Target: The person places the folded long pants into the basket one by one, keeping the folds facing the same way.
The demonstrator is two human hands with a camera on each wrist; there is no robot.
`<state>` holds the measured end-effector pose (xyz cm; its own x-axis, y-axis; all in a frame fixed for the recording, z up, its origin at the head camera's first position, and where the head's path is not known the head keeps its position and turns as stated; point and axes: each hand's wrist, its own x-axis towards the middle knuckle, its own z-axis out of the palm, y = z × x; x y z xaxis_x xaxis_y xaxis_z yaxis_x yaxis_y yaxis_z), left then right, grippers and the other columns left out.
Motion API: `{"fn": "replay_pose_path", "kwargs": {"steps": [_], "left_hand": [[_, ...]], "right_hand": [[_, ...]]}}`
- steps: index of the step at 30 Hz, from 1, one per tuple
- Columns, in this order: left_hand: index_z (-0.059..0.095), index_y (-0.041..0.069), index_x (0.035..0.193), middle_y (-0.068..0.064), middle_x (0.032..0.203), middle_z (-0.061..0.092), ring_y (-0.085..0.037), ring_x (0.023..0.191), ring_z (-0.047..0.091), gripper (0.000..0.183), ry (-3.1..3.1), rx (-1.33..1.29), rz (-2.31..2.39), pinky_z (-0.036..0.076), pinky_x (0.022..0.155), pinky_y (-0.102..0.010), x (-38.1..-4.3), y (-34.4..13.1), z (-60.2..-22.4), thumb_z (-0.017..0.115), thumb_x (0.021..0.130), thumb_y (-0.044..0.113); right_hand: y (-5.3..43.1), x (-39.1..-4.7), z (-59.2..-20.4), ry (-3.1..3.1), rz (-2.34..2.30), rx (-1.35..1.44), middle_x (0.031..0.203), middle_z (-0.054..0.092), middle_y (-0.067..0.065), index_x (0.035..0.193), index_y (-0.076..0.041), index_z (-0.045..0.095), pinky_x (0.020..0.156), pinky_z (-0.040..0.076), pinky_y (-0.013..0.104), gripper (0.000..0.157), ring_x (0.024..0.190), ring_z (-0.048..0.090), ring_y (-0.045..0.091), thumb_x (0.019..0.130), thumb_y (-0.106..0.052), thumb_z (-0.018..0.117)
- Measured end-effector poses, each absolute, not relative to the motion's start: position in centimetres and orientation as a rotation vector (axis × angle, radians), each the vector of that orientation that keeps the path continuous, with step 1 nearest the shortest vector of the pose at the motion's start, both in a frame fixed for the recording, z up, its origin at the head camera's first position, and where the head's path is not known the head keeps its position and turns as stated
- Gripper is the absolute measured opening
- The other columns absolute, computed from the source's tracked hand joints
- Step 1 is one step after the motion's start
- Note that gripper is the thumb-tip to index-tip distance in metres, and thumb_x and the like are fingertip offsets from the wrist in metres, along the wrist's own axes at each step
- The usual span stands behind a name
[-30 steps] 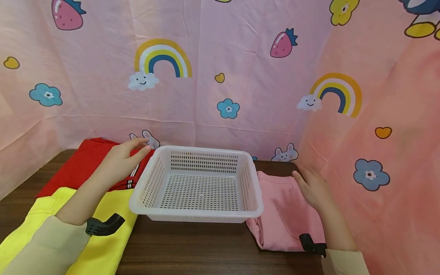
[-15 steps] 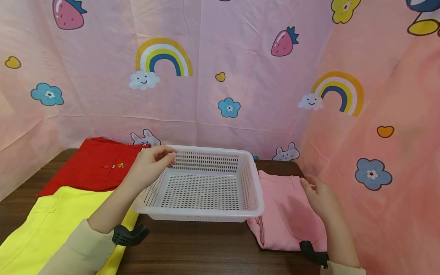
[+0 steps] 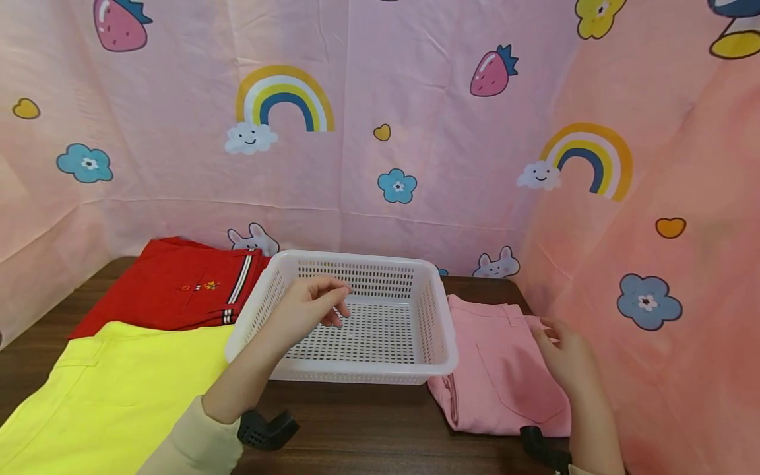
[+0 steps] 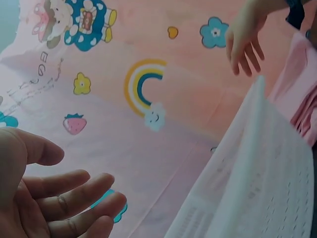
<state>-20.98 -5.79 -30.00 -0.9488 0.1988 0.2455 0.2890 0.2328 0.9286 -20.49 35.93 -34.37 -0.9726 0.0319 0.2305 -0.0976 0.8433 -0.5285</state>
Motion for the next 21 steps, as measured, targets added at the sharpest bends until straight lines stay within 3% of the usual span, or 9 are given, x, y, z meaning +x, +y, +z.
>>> {"fn": "replay_pose_path", "kwargs": {"steps": [8, 15, 21], "left_hand": [[0.069, 0.002, 0.104, -0.009, 0.075, 0.068, -0.023, 0.062, 0.066, 0.022, -2.428, -0.579, -1.933, 0.055, 0.06, -0.037, -19.9, -3.8, -31.1, 0.058, 0.096, 0.02], [0.068, -0.005, 0.107, -0.012, 0.08, 0.07, -0.025, 0.069, 0.069, 0.028, -2.427, -0.693, -2.094, 0.056, 0.06, -0.037, -18.9, -1.8, -31.8, 0.058, 0.096, 0.019], [0.065, -0.008, 0.109, -0.015, 0.082, 0.07, -0.028, 0.072, 0.07, 0.028, -2.433, -0.794, -2.181, 0.057, 0.06, -0.037, -18.6, -0.2, -32.5, 0.056, 0.096, 0.014]], "right_hand": [[36.7, -20.1, -34.5, -2.849, 0.867, -0.034, 0.128, 0.045, 0.038, 0.137, 0.008, 0.04, 0.085, 0.042, 0.064, 0.06, 0.113, 0.046, 0.055, 0.102, -0.041, 0.04], [37.7, -20.0, -34.5, -2.914, 0.961, -0.182, 0.136, 0.033, 0.04, 0.142, 0.009, 0.03, 0.088, 0.038, 0.067, 0.075, 0.119, 0.035, 0.058, 0.1, -0.052, 0.034], [38.7, -20.0, -34.8, -2.961, 0.98, -0.248, 0.139, 0.027, 0.041, 0.143, 0.01, 0.026, 0.088, 0.038, 0.067, 0.078, 0.12, 0.032, 0.058, 0.099, -0.054, 0.029]]}}
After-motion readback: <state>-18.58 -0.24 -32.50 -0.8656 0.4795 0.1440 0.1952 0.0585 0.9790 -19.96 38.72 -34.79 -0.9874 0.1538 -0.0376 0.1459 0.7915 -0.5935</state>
